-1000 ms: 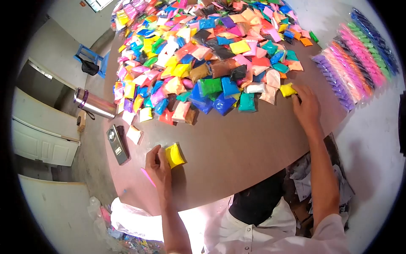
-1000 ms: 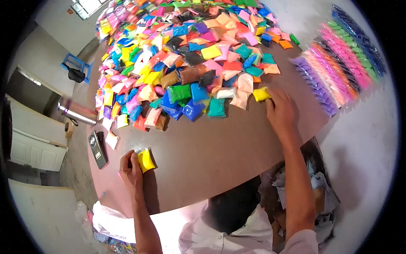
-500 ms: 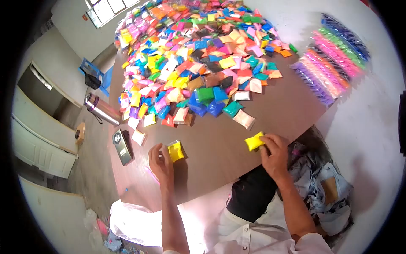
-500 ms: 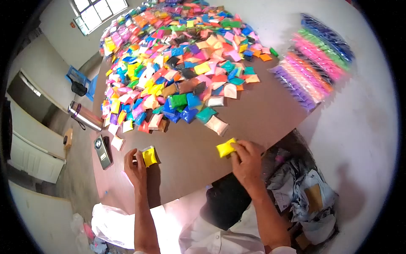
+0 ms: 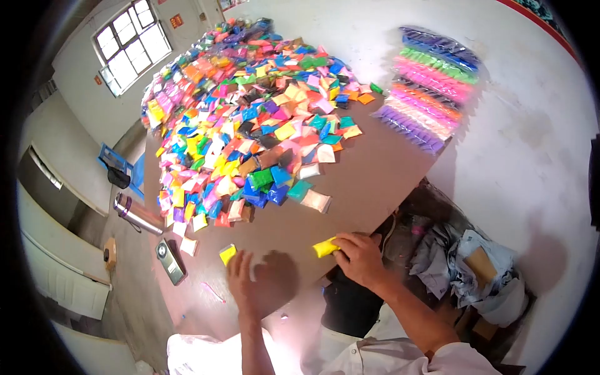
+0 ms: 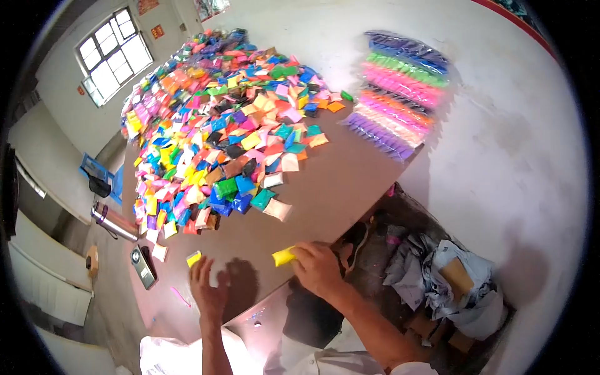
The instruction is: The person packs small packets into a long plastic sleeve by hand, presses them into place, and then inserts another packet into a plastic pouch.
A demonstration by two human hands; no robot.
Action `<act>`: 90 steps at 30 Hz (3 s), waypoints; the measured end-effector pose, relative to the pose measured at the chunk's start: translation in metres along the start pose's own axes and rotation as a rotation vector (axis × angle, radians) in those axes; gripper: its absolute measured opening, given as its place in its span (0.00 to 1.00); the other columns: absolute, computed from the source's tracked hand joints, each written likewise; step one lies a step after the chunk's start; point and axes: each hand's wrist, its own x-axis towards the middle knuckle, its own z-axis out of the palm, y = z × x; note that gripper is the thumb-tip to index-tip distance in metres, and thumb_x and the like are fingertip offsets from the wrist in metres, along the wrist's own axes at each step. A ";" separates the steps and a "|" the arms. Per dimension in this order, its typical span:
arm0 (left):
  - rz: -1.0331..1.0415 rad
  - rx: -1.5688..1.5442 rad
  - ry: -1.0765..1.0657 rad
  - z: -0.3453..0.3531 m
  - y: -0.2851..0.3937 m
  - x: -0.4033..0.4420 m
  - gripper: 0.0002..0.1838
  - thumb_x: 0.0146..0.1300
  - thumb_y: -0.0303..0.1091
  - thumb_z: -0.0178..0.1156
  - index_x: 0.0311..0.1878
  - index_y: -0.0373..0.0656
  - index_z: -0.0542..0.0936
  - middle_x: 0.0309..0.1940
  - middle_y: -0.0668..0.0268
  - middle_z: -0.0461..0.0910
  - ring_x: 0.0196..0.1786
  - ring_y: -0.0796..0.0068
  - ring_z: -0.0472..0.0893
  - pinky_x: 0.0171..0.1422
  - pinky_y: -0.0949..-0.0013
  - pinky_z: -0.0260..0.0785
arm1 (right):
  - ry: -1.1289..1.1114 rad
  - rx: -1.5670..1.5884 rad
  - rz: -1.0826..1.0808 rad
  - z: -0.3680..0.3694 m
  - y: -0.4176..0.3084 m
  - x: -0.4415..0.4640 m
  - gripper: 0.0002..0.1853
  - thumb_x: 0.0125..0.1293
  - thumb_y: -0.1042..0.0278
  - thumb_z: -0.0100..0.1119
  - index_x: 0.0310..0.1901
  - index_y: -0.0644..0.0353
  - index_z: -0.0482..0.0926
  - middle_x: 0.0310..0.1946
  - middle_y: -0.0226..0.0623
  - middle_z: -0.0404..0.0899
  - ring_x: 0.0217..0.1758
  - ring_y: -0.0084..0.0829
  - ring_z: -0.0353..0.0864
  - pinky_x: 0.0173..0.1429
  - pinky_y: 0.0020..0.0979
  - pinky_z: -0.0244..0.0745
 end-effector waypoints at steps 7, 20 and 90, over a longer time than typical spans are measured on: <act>0.196 -0.262 -0.242 0.025 0.091 0.004 0.19 0.60 0.23 0.74 0.55 0.40 0.86 0.52 0.54 0.89 0.54 0.49 0.87 0.61 0.56 0.80 | -0.113 0.139 -0.038 0.012 -0.016 0.007 0.14 0.64 0.69 0.71 0.51 0.59 0.87 0.46 0.40 0.88 0.49 0.46 0.88 0.54 0.43 0.84; -0.414 -0.716 -0.313 0.072 0.062 0.004 0.17 0.78 0.38 0.65 0.57 0.32 0.85 0.43 0.62 0.89 0.47 0.77 0.84 0.55 0.72 0.76 | -0.296 0.638 0.321 0.043 0.023 0.041 0.12 0.73 0.59 0.70 0.48 0.58 0.88 0.38 0.44 0.89 0.39 0.40 0.89 0.43 0.39 0.80; -0.171 -0.909 -0.545 0.109 0.080 0.092 0.20 0.73 0.46 0.68 0.53 0.36 0.86 0.39 0.51 0.87 0.39 0.59 0.87 0.45 0.56 0.77 | 0.163 0.410 0.417 0.057 0.061 0.046 0.09 0.82 0.67 0.60 0.52 0.63 0.82 0.42 0.35 0.83 0.41 0.22 0.81 0.46 0.28 0.81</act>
